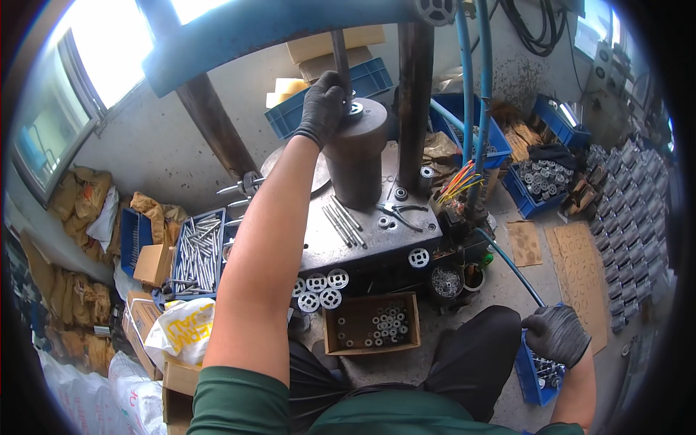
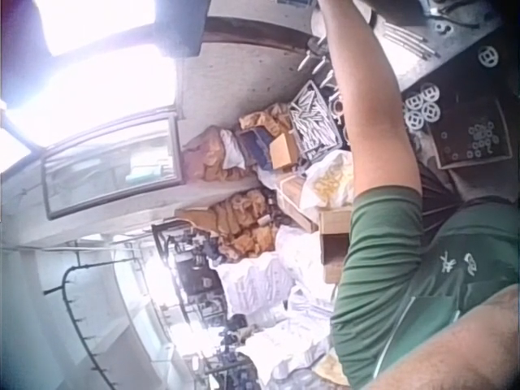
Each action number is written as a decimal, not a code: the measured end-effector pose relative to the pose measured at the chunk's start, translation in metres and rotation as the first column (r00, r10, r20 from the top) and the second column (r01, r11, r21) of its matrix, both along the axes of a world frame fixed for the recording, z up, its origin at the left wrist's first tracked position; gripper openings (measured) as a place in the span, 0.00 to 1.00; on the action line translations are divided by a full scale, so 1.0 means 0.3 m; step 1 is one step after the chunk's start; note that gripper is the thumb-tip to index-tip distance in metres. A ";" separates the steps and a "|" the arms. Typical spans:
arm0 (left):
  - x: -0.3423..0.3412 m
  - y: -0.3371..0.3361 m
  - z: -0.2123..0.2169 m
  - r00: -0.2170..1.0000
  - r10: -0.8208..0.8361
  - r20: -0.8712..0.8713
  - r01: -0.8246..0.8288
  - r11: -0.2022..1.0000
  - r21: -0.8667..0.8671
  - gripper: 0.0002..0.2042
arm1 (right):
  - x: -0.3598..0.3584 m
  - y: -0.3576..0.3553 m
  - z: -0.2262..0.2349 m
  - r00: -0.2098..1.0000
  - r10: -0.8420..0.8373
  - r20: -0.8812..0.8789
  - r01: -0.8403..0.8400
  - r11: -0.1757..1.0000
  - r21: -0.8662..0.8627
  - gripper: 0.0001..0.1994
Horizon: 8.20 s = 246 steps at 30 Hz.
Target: The person sits on the floor in a workshop and repeatedly assembles small metal parts using a manual press. They pick up a metal rod and a washer, place them into the press, and operate the lever to press them together. The finished parts are placed into a cardboard box.
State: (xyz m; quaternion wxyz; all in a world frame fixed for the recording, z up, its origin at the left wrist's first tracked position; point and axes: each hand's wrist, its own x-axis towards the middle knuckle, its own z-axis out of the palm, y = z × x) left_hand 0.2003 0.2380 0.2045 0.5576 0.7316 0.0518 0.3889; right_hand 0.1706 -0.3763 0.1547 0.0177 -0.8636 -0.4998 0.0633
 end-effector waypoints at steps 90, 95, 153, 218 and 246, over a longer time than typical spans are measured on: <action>-0.454 -0.670 -0.845 0.918 -0.396 -0.024 -0.031 -0.011 -0.999 0.12 | -0.105 0.374 0.115 0.946 0.109 0.306 -0.289 0.712 0.640 0.12; -0.558 -0.755 -0.825 0.882 -0.415 -0.222 -0.102 0.292 -0.951 0.11 | -0.136 0.601 0.022 0.925 0.312 0.217 -0.373 0.637 0.675 0.11; -0.947 -0.385 -0.543 0.082 0.754 -0.652 -0.276 0.645 0.712 0.28 | -0.126 0.864 -0.408 0.853 0.458 -0.250 -0.304 0.826 0.475 0.13; -0.775 -0.704 -0.626 0.856 -0.481 -0.187 0.175 0.611 -0.772 0.23 | -0.023 0.868 -0.431 -0.196 0.452 -0.870 0.746 0.644 0.167 0.25; -0.759 -0.795 -0.686 0.733 -0.522 -0.437 0.294 0.822 -0.488 0.20 | -0.088 0.848 -0.361 -0.209 0.409 -0.888 0.735 0.665 0.134 0.19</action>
